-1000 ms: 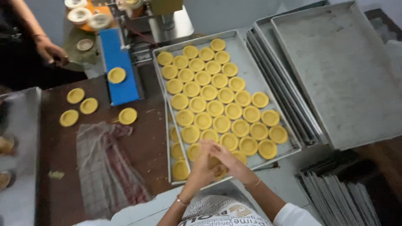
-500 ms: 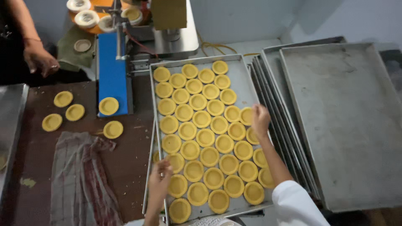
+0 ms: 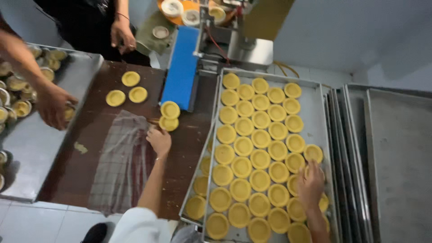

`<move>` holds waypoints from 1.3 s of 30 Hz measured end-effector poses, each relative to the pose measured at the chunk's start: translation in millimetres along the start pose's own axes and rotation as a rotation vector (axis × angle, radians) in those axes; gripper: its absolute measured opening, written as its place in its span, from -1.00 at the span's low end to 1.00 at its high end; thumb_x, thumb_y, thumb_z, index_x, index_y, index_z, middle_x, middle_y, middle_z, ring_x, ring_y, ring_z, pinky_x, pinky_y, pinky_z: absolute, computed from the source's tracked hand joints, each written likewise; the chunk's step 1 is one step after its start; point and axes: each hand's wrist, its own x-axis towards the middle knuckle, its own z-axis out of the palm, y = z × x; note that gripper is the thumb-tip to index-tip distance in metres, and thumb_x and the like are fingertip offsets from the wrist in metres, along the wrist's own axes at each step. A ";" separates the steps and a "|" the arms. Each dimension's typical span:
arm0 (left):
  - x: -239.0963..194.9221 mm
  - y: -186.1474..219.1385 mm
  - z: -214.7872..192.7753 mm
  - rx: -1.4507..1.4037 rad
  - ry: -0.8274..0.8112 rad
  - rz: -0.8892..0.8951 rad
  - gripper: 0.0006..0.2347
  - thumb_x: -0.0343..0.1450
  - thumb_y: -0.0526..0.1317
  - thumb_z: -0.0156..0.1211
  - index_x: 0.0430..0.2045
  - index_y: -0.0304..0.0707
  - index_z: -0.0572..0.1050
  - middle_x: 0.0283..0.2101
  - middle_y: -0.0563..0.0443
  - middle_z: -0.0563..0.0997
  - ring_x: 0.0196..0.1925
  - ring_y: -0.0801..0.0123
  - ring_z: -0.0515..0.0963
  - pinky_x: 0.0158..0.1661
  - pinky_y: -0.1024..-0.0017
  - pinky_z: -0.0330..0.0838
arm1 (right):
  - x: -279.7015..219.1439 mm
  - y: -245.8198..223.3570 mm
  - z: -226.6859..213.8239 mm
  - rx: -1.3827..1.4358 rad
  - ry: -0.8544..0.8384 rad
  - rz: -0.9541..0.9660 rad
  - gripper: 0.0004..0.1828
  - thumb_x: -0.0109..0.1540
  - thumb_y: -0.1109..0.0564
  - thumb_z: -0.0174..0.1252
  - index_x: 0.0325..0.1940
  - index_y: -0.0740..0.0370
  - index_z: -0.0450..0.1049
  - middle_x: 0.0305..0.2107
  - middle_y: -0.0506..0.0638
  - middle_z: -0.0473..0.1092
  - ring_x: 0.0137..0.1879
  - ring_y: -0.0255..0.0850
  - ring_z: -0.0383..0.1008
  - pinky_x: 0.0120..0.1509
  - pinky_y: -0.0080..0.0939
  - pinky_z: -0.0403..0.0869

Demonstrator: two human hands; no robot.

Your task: The person picks up yellow tart shells one by one from a table and places them into rows on a large metal tray.

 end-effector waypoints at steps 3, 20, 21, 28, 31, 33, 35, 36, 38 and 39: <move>19.4 0.3 13.7 0.057 -0.103 -0.161 -0.50 0.27 0.11 0.31 -0.07 -0.22 0.39 -0.02 -0.28 0.35 0.05 -0.17 0.35 -0.17 -0.07 0.48 | -3.1 -74.2 -29.7 0.182 -0.105 0.240 -0.49 0.35 0.06 0.01 0.34 0.38 0.34 0.27 0.26 0.31 0.43 0.12 0.22 0.44 0.13 0.21; -133.4 -117.7 -100.6 -1.664 -0.908 -0.953 -0.61 0.29 -0.37 0.19 0.05 -0.30 0.45 -0.03 -0.22 0.58 -0.03 0.12 0.58 -0.04 0.24 0.50 | -71.4 -469.1 -2.2 0.921 -0.550 0.070 -0.03 0.17 -0.12 0.29 0.53 0.09 -0.06 0.47 0.25 -0.25 0.54 0.24 -0.25 0.49 0.25 -0.03; -141.4 -104.3 -130.2 -1.566 -0.811 -0.778 -0.58 0.37 -0.40 0.27 0.15 -0.22 0.41 0.03 -0.23 0.53 0.05 0.14 0.55 0.03 0.19 0.48 | -71.2 -483.8 -3.5 1.013 -0.609 0.084 0.27 0.09 -0.06 0.43 0.62 0.03 -0.32 0.50 0.33 -0.56 0.53 0.44 -0.52 0.51 0.42 -0.19; -139.4 -73.6 -258.7 -1.283 -0.899 0.141 -0.50 0.10 -0.34 0.57 -0.06 -0.16 0.56 -0.13 -0.10 0.64 -0.06 0.21 0.60 -0.01 0.28 0.48 | -47.4 -492.9 -49.2 1.340 -0.401 0.196 0.33 0.06 -0.22 0.39 0.61 0.02 -0.40 0.51 0.34 -0.32 0.45 0.50 -0.04 0.31 0.45 0.28; -141.2 -75.5 -231.0 -1.320 -0.774 0.017 -0.58 0.20 -0.32 0.51 -0.06 -0.18 0.53 -0.17 -0.02 0.61 -0.13 0.36 0.52 -0.07 0.37 0.45 | -55.1 -481.2 -54.4 1.278 -0.608 0.188 0.29 -0.06 -0.06 0.52 0.58 0.21 -0.09 0.47 0.27 -0.04 0.50 0.20 0.01 0.43 0.16 0.21; -154.2 -57.8 -235.4 -1.337 -1.195 0.261 -0.59 0.16 -0.41 0.46 -0.11 -0.22 0.57 -0.20 -0.01 0.64 -0.16 0.36 0.52 -0.11 0.35 0.48 | -47.5 -458.6 -63.8 1.203 -0.602 0.209 0.18 0.02 -0.14 0.46 0.58 0.07 -0.03 0.49 0.13 -0.04 0.47 0.29 0.07 0.41 0.29 0.20; -162.6 -46.7 -236.5 -1.360 -1.081 0.114 -0.54 0.13 -0.43 0.49 -0.09 -0.25 0.53 -0.18 -0.03 0.61 -0.16 0.34 0.54 -0.12 0.39 0.48 | -58.1 -450.5 -77.1 1.195 -0.627 0.271 0.19 -0.04 -0.11 0.51 0.56 0.07 0.03 0.44 0.11 0.07 0.47 0.16 0.13 0.44 0.17 0.19; -166.3 -39.4 -236.4 -1.373 -0.944 -0.034 -0.49 0.10 -0.45 0.51 -0.07 -0.28 0.49 -0.17 -0.04 0.58 -0.16 0.32 0.56 -0.12 0.42 0.49 | -62.1 -445.7 -83.7 1.195 -0.663 0.318 0.20 -0.09 -0.09 0.56 0.53 0.07 0.09 0.39 0.09 0.17 0.47 0.04 0.18 0.47 0.06 0.18; -179.8 -35.2 -205.8 -1.265 -1.053 0.096 -0.58 0.17 -0.57 0.29 -0.08 -0.42 0.46 -0.17 -0.25 0.56 -0.12 0.04 0.57 -0.10 0.22 0.50 | -65.4 -417.5 -79.7 1.138 -0.656 0.350 0.15 -0.06 -0.10 0.53 0.53 0.01 0.12 0.40 0.04 0.17 0.48 0.00 0.16 0.47 0.04 0.21; -187.9 -34.0 -190.4 -1.159 -1.132 0.221 -0.64 0.25 -0.69 0.07 -0.08 -0.57 0.43 -0.16 -0.47 0.55 -0.08 -0.25 0.58 -0.08 0.01 0.51 | -68.7 -403.1 -77.9 1.086 -0.667 0.364 0.11 -0.04 -0.12 0.51 0.52 -0.04 0.15 0.41 0.00 0.18 0.49 -0.04 0.15 0.47 0.01 0.23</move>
